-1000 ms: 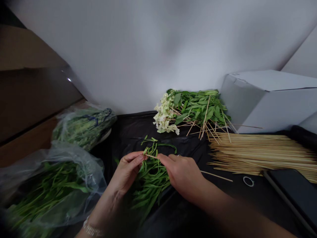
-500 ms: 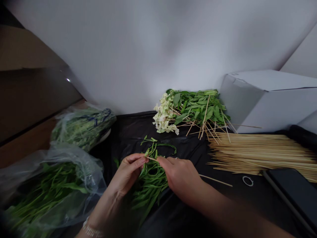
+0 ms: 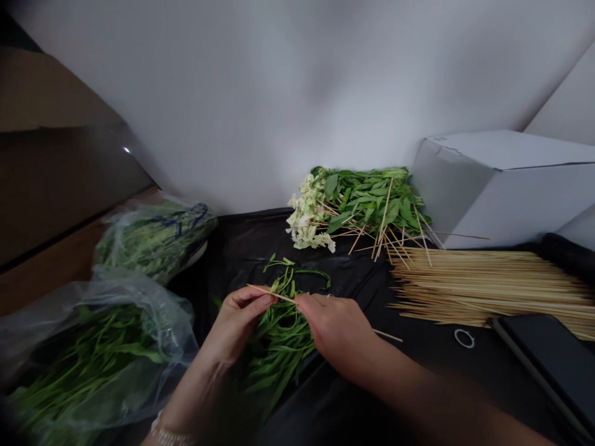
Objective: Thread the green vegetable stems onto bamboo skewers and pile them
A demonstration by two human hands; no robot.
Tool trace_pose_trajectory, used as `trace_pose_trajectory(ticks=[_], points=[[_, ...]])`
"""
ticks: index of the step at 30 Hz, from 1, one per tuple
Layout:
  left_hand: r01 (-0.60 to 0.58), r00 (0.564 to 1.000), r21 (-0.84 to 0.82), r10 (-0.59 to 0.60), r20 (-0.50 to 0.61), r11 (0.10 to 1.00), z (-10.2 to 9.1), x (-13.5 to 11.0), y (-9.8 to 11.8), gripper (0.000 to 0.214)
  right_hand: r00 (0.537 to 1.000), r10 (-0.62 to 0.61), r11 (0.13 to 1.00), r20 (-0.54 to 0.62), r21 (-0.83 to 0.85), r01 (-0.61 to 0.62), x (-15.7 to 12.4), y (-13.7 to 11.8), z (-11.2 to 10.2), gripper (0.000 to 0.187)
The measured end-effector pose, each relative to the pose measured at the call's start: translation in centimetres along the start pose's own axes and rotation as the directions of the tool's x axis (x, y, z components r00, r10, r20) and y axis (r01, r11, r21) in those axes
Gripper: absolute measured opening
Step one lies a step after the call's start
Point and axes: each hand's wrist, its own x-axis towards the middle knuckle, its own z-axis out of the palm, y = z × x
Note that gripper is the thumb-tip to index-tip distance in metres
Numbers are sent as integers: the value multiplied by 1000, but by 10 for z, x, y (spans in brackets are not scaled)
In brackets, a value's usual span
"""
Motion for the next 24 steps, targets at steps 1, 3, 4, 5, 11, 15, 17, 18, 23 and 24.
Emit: trace_pose_trajectory(ticks=[1,3,4,5,11,15,17,18,23,24], points=[[-3,1000,26,3,15,1000,0,0,0,14,1000,0,1000,-8,9,0,1,0,-2,30],[-33,999,95,32,11,995,-1,2,-2,20,999,8,999,-53,42,-6,2,2,-7,29],[-63,998,148,66,-15,987,-1,3,-3,23,995,19,998,-95,65,-12,3,4,-11,28],[-96,993,213,109,-50,972,-2,5,-5,25,989,37,996,-146,87,-24,5,6,-16,27],[-250,952,594,306,7,764,-3,11,-25,17,871,266,952,-413,256,-170,9,16,-45,21],[-381,917,784,307,254,490,2,9,-37,27,835,312,940,-452,275,-203,10,17,-51,20],[-382,917,848,267,297,368,3,7,-41,30,846,300,943,-441,270,-193,10,16,-51,20],[-373,920,871,247,304,318,3,7,-43,30,852,291,945,-436,268,-186,10,16,-50,21],[-392,909,890,245,336,234,0,6,-48,30,870,262,954,-417,249,-167,11,15,-47,21],[-396,907,882,255,334,254,0,6,-47,30,873,257,955,-415,246,-165,11,15,-47,21]])
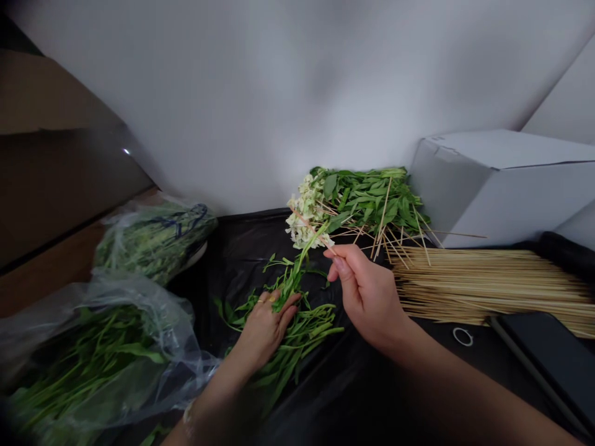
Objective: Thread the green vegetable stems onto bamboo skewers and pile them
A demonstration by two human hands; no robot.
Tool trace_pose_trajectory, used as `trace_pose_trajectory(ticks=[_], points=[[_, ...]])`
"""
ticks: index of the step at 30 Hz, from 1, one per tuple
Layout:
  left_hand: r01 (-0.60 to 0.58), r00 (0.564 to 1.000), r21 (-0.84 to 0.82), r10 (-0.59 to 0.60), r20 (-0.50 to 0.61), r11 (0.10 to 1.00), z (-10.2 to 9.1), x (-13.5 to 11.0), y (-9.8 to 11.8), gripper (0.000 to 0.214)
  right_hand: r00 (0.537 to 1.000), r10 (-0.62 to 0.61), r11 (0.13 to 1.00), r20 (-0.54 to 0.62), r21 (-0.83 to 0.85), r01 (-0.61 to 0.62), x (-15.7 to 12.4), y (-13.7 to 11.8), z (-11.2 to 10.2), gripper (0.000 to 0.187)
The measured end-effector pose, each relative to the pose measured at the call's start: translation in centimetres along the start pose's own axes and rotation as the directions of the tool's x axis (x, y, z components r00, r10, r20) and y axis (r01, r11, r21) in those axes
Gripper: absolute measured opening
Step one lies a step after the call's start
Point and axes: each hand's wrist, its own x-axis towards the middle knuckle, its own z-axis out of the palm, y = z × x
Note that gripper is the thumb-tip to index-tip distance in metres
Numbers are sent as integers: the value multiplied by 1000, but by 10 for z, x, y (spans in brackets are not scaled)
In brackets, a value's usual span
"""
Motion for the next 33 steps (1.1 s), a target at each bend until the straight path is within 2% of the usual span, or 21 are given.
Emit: trace_pose_trajectory(ticks=[3,5,8,10,12,14,16,17,23,28,33], points=[[36,998,-115,-42,-53,993,-7,3,1,30,1000,-9,1000,13,-3,9,0,0,1,20],[89,983,-201,-119,-138,975,-13,6,1,24,999,-18,1000,28,-1,18,-1,-1,2,20],[178,928,-343,-273,-254,922,-20,9,-2,10,997,-33,999,75,-10,34,-3,-1,3,21],[206,889,-472,-366,-276,857,-23,11,-4,12,992,-48,998,120,-27,52,-4,0,4,22],[195,860,-643,-444,-251,740,-25,12,-5,16,984,-63,997,164,-43,71,-6,1,6,23],[180,849,-799,-500,-169,574,-27,13,-3,25,976,-65,995,210,-59,79,-8,1,8,24],[187,849,-877,-522,-83,443,-30,14,-1,32,963,-62,993,263,-77,85,-9,1,11,27],[193,846,-892,-529,-60,409,-31,14,0,31,954,-68,991,293,-87,97,-10,1,13,28],[173,824,-917,-562,-64,358,-36,11,4,26,905,-148,960,398,-162,228,-17,3,23,32],[199,839,-935,-544,7,294,-38,10,3,30,900,-120,952,418,-208,223,-19,6,26,33],[192,857,-938,-515,18,288,-40,9,5,29,899,-99,953,427,-218,209,-19,7,25,32]])
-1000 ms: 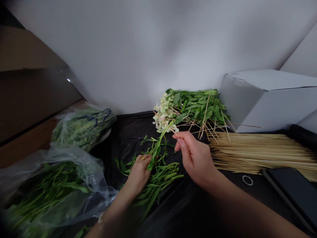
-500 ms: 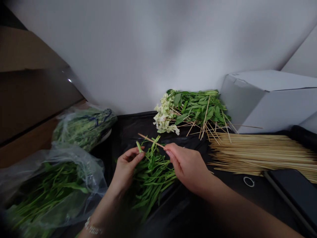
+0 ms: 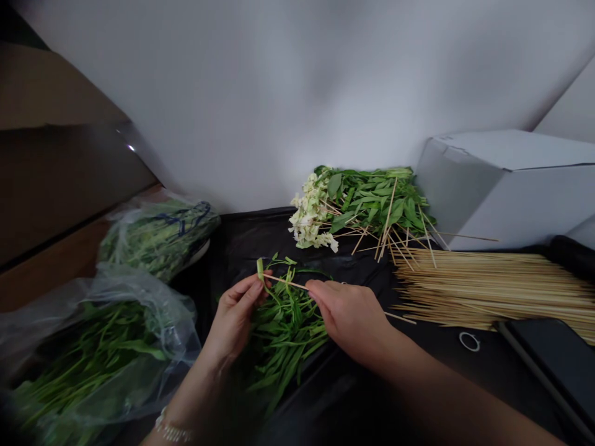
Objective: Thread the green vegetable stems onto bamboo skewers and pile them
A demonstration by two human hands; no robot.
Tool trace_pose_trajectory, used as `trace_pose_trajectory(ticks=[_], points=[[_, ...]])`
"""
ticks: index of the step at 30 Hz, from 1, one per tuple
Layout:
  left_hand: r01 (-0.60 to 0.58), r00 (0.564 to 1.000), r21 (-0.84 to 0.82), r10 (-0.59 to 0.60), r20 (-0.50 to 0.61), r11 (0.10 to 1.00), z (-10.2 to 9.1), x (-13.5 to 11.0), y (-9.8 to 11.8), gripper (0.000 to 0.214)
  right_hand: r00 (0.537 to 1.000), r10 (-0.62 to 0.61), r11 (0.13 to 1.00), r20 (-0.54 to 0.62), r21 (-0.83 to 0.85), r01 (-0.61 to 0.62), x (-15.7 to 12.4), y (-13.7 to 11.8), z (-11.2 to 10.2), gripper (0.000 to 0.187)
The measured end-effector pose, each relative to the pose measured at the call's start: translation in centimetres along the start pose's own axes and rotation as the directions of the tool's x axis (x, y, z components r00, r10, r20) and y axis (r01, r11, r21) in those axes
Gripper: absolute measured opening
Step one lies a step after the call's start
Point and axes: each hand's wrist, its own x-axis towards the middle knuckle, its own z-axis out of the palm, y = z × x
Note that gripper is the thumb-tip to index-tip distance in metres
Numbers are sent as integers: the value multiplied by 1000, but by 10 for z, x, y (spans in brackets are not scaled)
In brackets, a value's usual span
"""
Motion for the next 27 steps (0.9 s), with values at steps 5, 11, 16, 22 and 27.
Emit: trace_pose_trajectory(ticks=[5,11,16,22,27], points=[[-8,999,34,9,-32,999,-2,0,-1,32,1000,12,1000,16,-17,-11,0,0,0,31],[-60,995,85,67,-79,995,-4,3,-3,26,1000,23,999,11,-42,-22,-1,0,1,32],[-56,994,76,63,-86,996,-6,4,-5,25,1000,19,999,6,-36,-18,-1,0,1,31],[-54,994,68,60,-92,996,-6,4,-5,26,1000,21,999,3,-36,-21,-1,-1,0,32],[-51,996,84,57,-65,995,-6,3,-4,25,1000,30,999,7,-34,-29,-2,0,1,32]])
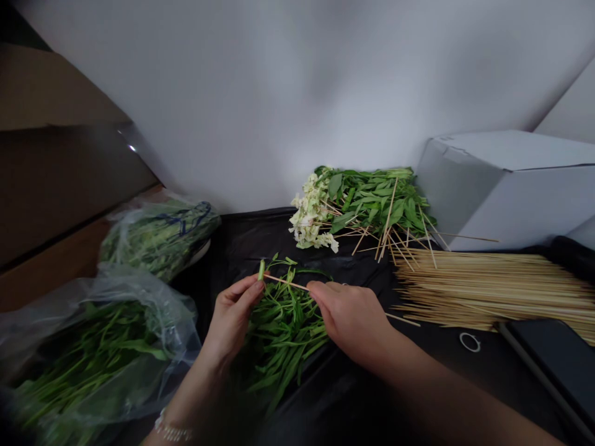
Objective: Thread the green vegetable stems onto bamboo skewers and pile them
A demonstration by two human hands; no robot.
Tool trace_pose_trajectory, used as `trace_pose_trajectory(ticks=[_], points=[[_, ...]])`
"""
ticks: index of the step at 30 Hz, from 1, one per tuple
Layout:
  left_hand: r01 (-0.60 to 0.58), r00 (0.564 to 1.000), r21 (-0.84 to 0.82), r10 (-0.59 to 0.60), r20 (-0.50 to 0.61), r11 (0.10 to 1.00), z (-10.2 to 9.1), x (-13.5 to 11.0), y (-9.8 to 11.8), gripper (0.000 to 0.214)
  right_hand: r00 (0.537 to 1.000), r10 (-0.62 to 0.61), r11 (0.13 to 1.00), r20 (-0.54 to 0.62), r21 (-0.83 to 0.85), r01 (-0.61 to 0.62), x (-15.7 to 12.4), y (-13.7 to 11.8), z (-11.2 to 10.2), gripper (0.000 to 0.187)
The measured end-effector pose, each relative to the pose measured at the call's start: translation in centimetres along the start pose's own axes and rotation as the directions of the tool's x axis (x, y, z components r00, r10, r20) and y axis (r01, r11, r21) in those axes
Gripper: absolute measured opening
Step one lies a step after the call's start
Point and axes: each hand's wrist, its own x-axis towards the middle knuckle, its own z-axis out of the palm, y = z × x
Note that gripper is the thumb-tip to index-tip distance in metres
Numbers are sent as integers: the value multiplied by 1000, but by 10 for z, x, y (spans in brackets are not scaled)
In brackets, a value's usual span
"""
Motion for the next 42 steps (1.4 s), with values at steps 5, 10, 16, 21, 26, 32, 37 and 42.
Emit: trace_pose_trajectory(ticks=[5,10,16,21,26,32,37,42], points=[[-25,998,43,23,61,999,-1,-1,4,22,1000,-12,1000,10,-2,12,0,0,1,34],[-47,993,72,39,115,996,3,-4,8,17,1000,-21,1000,24,9,21,-2,-2,4,35],[-32,978,124,6,207,992,16,-13,5,17,999,-28,999,39,36,27,-2,-6,6,34],[-112,979,209,72,193,971,12,-8,-3,31,997,38,989,-64,145,-28,5,1,-12,28],[-253,947,423,133,292,870,13,-6,-12,26,951,133,973,-278,217,-73,7,6,-30,21],[-537,801,552,178,572,638,18,-12,-19,24,891,244,933,-384,344,-107,7,5,-37,19],[-649,732,596,173,659,473,18,-15,-26,23,905,235,924,-355,371,-95,7,6,-36,18],[-510,842,563,244,482,650,16,-10,-18,27,914,211,927,-347,367,-74,7,4,-35,18]])
